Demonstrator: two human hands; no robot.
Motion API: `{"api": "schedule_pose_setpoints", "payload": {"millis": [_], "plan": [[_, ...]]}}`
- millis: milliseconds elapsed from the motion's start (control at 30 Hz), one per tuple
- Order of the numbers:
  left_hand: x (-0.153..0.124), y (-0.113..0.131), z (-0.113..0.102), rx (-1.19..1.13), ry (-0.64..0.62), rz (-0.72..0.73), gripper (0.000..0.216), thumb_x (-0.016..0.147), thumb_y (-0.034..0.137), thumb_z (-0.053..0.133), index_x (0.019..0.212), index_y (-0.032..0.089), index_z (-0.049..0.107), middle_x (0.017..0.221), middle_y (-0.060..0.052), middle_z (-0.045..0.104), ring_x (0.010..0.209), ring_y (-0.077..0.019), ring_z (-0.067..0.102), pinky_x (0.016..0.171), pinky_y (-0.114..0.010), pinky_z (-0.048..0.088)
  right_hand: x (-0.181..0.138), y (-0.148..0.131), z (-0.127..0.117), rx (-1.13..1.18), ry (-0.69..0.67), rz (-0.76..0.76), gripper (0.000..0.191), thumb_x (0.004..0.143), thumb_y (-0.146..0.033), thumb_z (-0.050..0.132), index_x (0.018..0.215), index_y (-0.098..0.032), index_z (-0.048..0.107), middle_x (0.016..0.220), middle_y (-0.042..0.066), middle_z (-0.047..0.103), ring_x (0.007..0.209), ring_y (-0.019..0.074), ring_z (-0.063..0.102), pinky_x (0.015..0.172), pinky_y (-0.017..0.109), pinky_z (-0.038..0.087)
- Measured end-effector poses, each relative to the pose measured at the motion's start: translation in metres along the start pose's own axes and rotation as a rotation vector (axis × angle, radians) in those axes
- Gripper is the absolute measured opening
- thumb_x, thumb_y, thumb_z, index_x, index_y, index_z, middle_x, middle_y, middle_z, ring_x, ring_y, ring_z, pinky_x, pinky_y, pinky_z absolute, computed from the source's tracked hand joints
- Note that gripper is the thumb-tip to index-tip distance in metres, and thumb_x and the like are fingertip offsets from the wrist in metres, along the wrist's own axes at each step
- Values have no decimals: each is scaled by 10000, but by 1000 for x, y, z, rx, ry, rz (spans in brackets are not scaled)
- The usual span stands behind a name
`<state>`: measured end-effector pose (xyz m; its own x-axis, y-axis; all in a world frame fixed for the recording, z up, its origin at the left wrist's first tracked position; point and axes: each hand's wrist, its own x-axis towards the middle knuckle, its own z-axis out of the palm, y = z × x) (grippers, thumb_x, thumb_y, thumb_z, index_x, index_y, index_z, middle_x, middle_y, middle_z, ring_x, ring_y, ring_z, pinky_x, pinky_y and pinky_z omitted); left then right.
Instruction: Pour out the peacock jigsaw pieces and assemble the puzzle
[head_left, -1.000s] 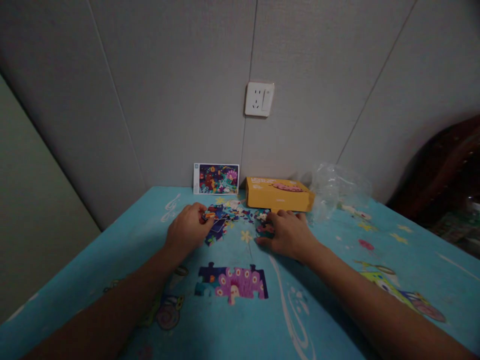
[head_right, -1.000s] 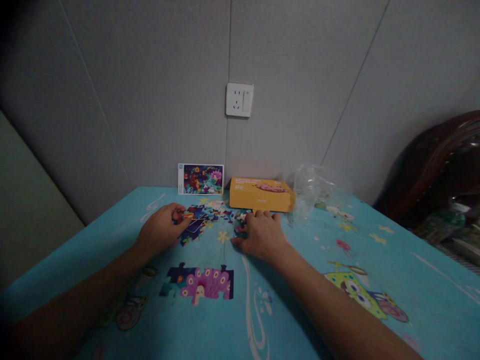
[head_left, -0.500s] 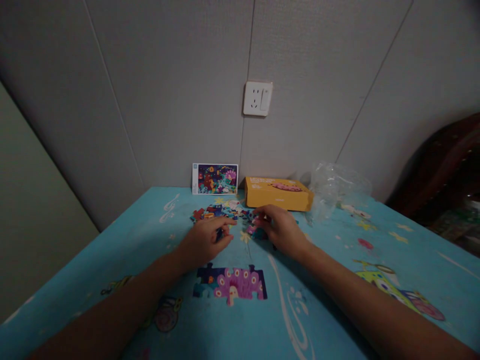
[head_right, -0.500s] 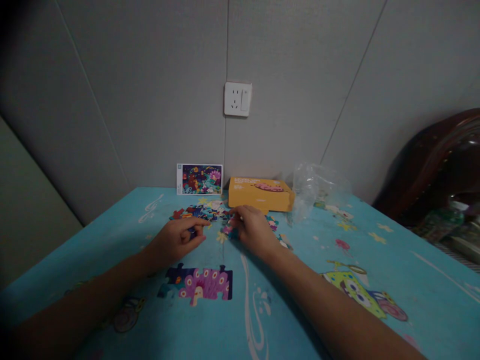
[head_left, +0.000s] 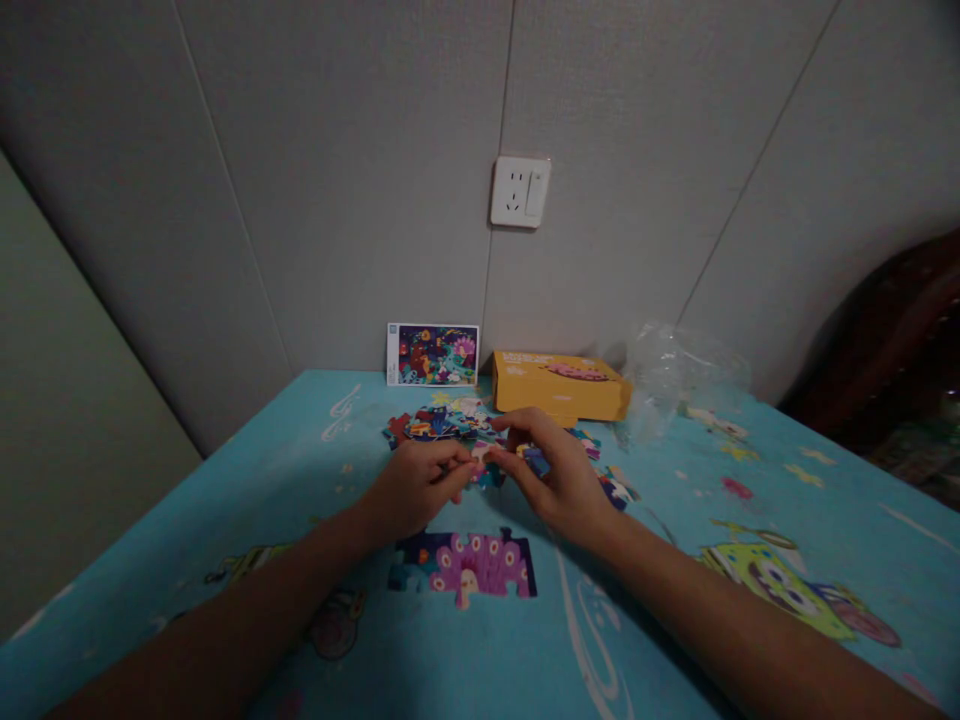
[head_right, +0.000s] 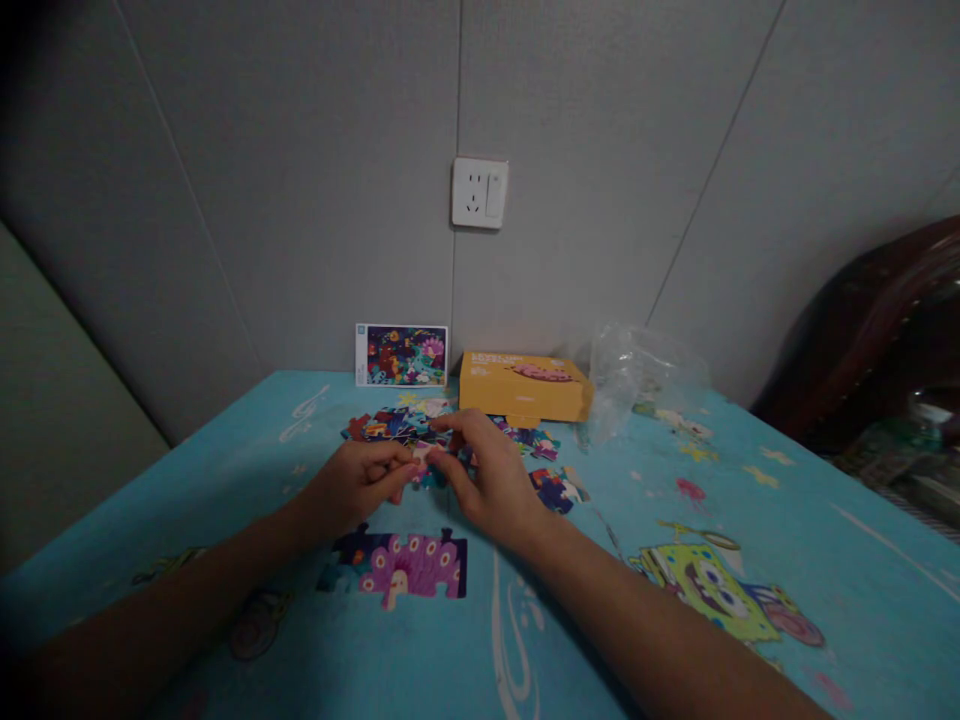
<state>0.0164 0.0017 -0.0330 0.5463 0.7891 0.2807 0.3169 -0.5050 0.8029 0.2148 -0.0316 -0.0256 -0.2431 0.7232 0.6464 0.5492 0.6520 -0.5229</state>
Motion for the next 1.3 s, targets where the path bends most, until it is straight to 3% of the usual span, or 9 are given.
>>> {"api": "schedule_pose_setpoints", "payload": {"millis": [67,133,200,333,600,900,1033,1167,1300], "plan": [[2,1,0,-95,61,-75,221,852,339,542,736,155,584,520,44,544,411,-63,435,406,-173,302,-1,5,2,-7,-23,50,468,860,-269,618,1293,-185,461,1075,106,622,860,187,579,737,329,465],[3,2,0,-169,80,-111,246,848,360,536,704,162,554,516,48,539,385,-56,400,386,-176,279,-2,10,4,-6,-97,92,543,854,-293,627,1339,-176,412,1032,96,629,832,184,576,714,322,458],[4,4,-1,-217,77,-127,268,849,372,528,677,167,537,504,51,534,354,-48,368,371,-181,265,-3,12,5,-5,-155,115,435,872,-302,601,1263,-164,467,901,59,637,760,167,570,674,299,438],[4,7,-3,-223,49,-130,322,854,388,510,619,168,531,457,55,489,324,-46,337,352,-188,237,-2,9,5,-38,-173,128,127,906,-303,535,902,-177,555,710,3,596,641,134,528,600,266,371],[4,5,-4,-127,50,-120,421,869,428,467,540,168,510,440,52,417,347,-55,343,369,-200,241,1,5,3,3,-234,193,253,897,-309,526,673,-192,527,587,-16,603,541,112,515,560,247,345],[4,7,-7,-121,42,-121,512,901,444,387,466,181,454,407,37,407,376,-71,367,406,-215,285,-1,1,2,45,-328,157,290,908,-321,516,650,-190,503,557,-33,558,524,98,481,558,235,332],[3,10,-5,-106,92,-115,378,890,400,427,574,192,452,413,66,377,378,-78,338,404,-216,264,0,1,1,5,-340,114,301,896,-358,550,652,-181,546,566,-25,553,536,100,472,554,239,321],[2,9,-4,-59,155,-57,290,915,362,410,675,202,438,445,76,388,411,-87,356,428,-210,275,0,3,0,-53,-285,107,458,932,-429,486,555,-176,545,521,-6,529,505,104,448,539,257,306],[1,3,-6,54,31,28,292,913,320,423,663,181,477,539,42,488,481,-87,438,465,-205,315,1,3,-1,-7,-123,216,273,901,-408,543,820,-164,637,596,-8,592,523,112,493,526,242,337]]}}
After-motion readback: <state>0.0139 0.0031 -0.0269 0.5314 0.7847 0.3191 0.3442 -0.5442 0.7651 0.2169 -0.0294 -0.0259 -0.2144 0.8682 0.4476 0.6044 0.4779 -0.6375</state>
